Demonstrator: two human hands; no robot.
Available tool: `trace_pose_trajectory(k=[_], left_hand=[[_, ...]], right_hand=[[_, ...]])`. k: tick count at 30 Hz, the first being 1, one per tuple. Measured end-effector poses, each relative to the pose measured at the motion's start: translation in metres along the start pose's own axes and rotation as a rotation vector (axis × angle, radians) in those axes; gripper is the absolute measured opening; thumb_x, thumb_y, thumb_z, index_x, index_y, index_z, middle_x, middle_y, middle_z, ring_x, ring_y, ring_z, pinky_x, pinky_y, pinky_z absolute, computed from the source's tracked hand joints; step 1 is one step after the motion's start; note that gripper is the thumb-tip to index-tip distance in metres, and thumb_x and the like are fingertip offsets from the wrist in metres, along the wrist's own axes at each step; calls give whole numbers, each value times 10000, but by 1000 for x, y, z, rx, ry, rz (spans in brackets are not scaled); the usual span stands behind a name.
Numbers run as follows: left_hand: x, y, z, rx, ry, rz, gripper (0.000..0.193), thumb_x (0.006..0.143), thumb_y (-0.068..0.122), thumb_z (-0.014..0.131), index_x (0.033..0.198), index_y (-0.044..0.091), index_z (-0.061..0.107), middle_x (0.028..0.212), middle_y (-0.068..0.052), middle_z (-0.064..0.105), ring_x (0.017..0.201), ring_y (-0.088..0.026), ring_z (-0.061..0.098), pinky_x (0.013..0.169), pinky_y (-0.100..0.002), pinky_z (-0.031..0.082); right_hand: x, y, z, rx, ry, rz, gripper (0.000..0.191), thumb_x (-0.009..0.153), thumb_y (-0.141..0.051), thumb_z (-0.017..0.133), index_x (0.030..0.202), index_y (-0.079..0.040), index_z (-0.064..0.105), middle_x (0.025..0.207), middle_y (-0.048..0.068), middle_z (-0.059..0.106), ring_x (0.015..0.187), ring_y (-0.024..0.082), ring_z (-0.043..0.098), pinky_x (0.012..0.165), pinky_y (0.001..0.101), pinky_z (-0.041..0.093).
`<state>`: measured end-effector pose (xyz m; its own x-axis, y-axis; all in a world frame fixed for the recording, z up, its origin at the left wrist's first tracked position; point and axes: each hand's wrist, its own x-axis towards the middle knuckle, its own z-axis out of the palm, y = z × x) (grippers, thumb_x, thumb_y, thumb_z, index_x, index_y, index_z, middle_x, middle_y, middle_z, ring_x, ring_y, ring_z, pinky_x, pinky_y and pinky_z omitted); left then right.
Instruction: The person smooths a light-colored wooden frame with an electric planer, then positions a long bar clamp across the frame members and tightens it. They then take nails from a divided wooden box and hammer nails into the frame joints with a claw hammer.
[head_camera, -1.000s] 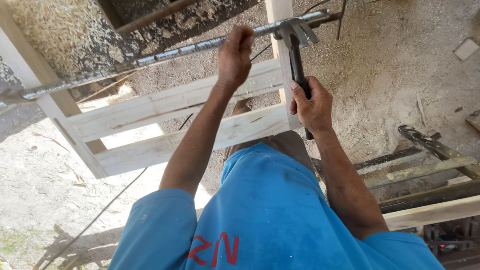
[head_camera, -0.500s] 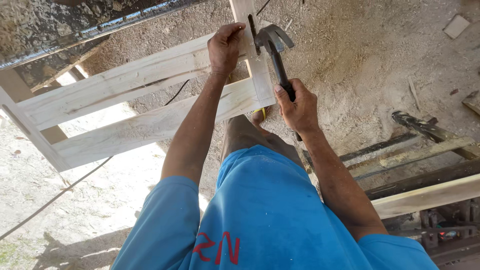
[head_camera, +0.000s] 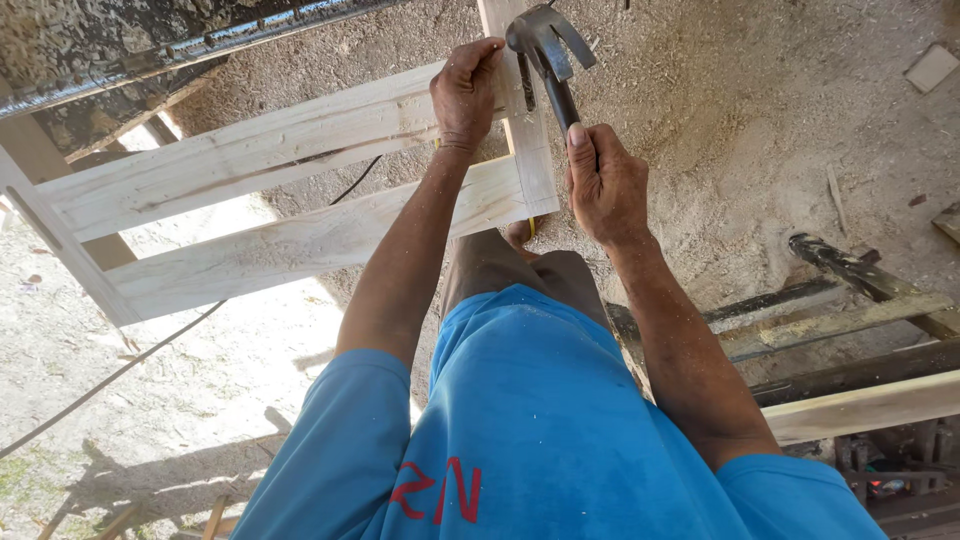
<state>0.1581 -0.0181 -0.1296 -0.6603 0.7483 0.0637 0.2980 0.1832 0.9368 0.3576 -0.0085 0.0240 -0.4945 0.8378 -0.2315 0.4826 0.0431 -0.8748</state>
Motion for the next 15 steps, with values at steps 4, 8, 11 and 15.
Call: trace_pose_trajectory(k=[4,8,11,15], left_hand=[[3,-1,-1,-67,30,-34,129,975,180,742,1090,153,792,1064,-9,802,955,-132,783,827,-295,638],[4,-3,0,-203,24,-213,143,966,171,752,1099,141,795,1014,-16,816,844,-128,741,757,-291,628],[2,-6,1,-235,15,-173,134,969,182,733,1088,158,788,1059,9,799,923,-97,764,784,-273,662],[-2,-7,2,-83,-2,-30,119,985,190,736,1089,181,792,1054,14,801,962,-115,772,827,-280,651]], right_hand=[[1,-6,-1,17,16,-34,396,1162,-406,409,944,-108,553,611,-39,555,491,57,595,383,230,478],[3,-10,-2,55,34,-59,373,1167,-393,419,977,-104,559,616,-39,553,504,59,598,399,225,478],[6,-12,-3,34,42,-83,371,1171,-384,414,968,-112,564,617,-39,544,502,57,595,399,220,487],[6,-8,-1,8,27,-71,376,1163,-388,416,963,-108,568,608,-38,549,507,51,595,398,225,475]])
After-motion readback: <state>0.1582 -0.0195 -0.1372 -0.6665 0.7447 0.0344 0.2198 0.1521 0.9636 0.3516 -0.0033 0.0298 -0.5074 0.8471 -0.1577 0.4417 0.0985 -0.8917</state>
